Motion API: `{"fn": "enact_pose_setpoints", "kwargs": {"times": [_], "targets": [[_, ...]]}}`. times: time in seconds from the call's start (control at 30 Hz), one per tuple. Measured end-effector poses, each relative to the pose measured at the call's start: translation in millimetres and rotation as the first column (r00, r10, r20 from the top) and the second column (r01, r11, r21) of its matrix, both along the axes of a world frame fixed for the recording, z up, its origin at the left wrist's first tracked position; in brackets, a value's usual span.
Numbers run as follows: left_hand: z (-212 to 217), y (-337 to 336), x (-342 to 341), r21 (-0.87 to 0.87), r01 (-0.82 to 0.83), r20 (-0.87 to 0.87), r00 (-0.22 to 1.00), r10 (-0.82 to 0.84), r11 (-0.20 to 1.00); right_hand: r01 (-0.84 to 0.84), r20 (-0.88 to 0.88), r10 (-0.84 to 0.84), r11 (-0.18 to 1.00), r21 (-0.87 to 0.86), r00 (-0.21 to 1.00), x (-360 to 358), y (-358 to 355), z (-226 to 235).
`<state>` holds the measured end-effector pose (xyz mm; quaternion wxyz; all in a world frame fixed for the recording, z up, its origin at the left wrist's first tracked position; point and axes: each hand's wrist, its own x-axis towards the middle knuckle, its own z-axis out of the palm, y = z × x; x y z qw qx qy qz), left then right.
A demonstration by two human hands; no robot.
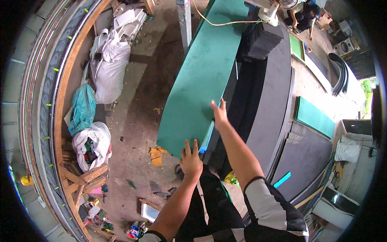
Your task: The person repeatedly picks up blue and green flexible sheets from a pile on the floor and places them onto a stack on a workbench. The person handles the sheets one at a time, alternating between colors, and aligns them on the growing stack.
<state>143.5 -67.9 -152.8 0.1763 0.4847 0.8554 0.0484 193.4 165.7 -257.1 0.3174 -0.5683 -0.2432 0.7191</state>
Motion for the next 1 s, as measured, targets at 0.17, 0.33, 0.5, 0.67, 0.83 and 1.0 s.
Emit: {"fn": "enact_pose_setpoints", "kwargs": {"times": [0.17, 0.33, 0.5, 0.67, 0.83, 1.0], "targets": [[-5, 5, 12, -0.141, 0.057, 0.056, 0.997, -0.050, 0.988, -0.014, 0.186, -0.027, 0.976, 0.218, 0.982, -2, -70, 3], [-15, 2, 13, -0.059, 0.100, 0.003, 0.995, -0.100, 0.993, -0.061, 0.141, 0.013, 0.937, 0.344, 0.990, -2, -11, -1], [-27, 27, 2, 0.234, 0.173, -0.129, 0.981, -0.146, 0.957, -0.096, 0.098, 0.072, 0.959, 0.267, 0.993, 0, 47, 20], [-28, 42, -5, 0.205, 0.168, -0.121, 0.982, -0.146, 0.964, -0.046, 0.021, 0.043, 0.980, 0.196, 0.999, 2, 63, 13], [-50, 22, 7, 0.391, -0.667, 0.622, 0.699, 0.352, 0.635, -0.040, 0.038, 0.040, 0.999, -0.006, 0.998, 30, 25, -31], [-83, -17, -14, -0.599, -0.776, 0.733, -0.630, -0.257, 0.197, -0.021, 0.082, 0.027, 0.996, -0.081, 0.996, 36, -25, -27]]}}
